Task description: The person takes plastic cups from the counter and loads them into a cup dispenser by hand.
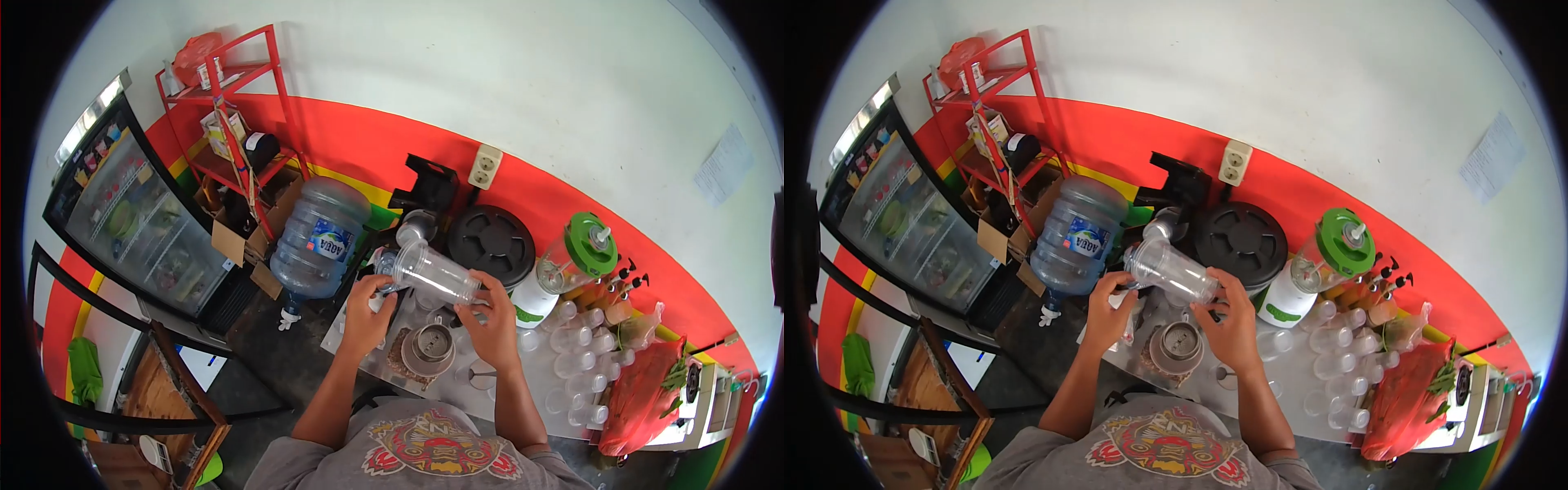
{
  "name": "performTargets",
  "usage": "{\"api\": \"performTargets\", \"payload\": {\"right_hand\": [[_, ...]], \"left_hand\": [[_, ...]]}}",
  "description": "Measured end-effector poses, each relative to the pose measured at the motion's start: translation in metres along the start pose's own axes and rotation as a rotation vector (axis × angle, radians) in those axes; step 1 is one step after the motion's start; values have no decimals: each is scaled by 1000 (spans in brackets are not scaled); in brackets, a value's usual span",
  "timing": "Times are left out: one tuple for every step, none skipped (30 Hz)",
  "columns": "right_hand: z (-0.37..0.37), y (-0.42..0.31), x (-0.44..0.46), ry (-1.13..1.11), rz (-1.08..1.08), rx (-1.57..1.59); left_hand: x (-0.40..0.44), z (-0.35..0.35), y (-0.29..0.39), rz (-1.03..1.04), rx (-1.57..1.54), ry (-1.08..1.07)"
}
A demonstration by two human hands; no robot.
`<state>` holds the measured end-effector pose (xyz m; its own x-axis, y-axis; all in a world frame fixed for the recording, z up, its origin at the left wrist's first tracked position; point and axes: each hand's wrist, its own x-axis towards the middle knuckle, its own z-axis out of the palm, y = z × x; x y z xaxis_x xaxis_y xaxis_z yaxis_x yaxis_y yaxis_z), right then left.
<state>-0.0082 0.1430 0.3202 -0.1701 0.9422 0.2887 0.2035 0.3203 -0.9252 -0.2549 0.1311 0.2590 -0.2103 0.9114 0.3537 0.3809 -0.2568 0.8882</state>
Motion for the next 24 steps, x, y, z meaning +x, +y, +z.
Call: {"api": "performTargets", "payload": {"right_hand": [[6,-2,6,-7,-5,-2],[12,-5,12,28,-70,-57],[17,-6,18,66,-138,-111],[20,-6,23,67,-146,-114],[24,-4,25,92,-178,-183],[27,-2,29,118,-211,-252],[29,-2,31,121,-217,-257],[32,-2,32,138,-210,-262],[35,-3,32,156,-199,-266],[37,-3,32,162,-195,-268],[39,-4,32,176,-203,-295],[42,-4,31,194,-207,-323],[46,-3,26,214,-195,-328],[48,-2,23,215,-174,-342],[48,-2,25,219,-158,-359],[49,-2,27,255,-148,-373],[51,-2,24,242,-124,-364],[53,-2,20,223,-98,-353],[55,-5,19,236,-85,-356],[56,-8,20,259,-64,-363],[56,-11,20,237,-96,-409],[57,-15,20,206,-130,-454],[60,-19,23,210,-125,-461],[65,-23,26,208,-102,-520]], "left_hand": [[6,-4,-3,0,13,-1],[11,-6,-5,3,11,7],[17,-7,-7,0,8,39],[24,-7,-9,-1,4,69],[32,-9,-15,22,26,56],[42,-9,-18,29,20,59],[51,-9,-20,100,81,38],[60,-9,-23,168,144,14],[69,-8,-27,188,182,15],[79,-6,-32,190,180,9],[90,-4,-39,194,137,-1],[99,-4,-44,198,95,-16],[107,-3,-48,229,135,-11],[115,-1,-57,246,122,-33],[122,3,-70,194,22,-102],[127,5,-73,137,-73,-184],[128,9,-76,112,-92,-212],[129,12,-76,116,-102,-252],[129,12,-77,134,-63,-237],[128,12,-77,154,-23,-217],[126,12,-76,154,-29,-241],[123,13,-73,158,-81,-206],[122,13,-73,163,-134,-159],[121,14,-75,160,-141,-156]]}}
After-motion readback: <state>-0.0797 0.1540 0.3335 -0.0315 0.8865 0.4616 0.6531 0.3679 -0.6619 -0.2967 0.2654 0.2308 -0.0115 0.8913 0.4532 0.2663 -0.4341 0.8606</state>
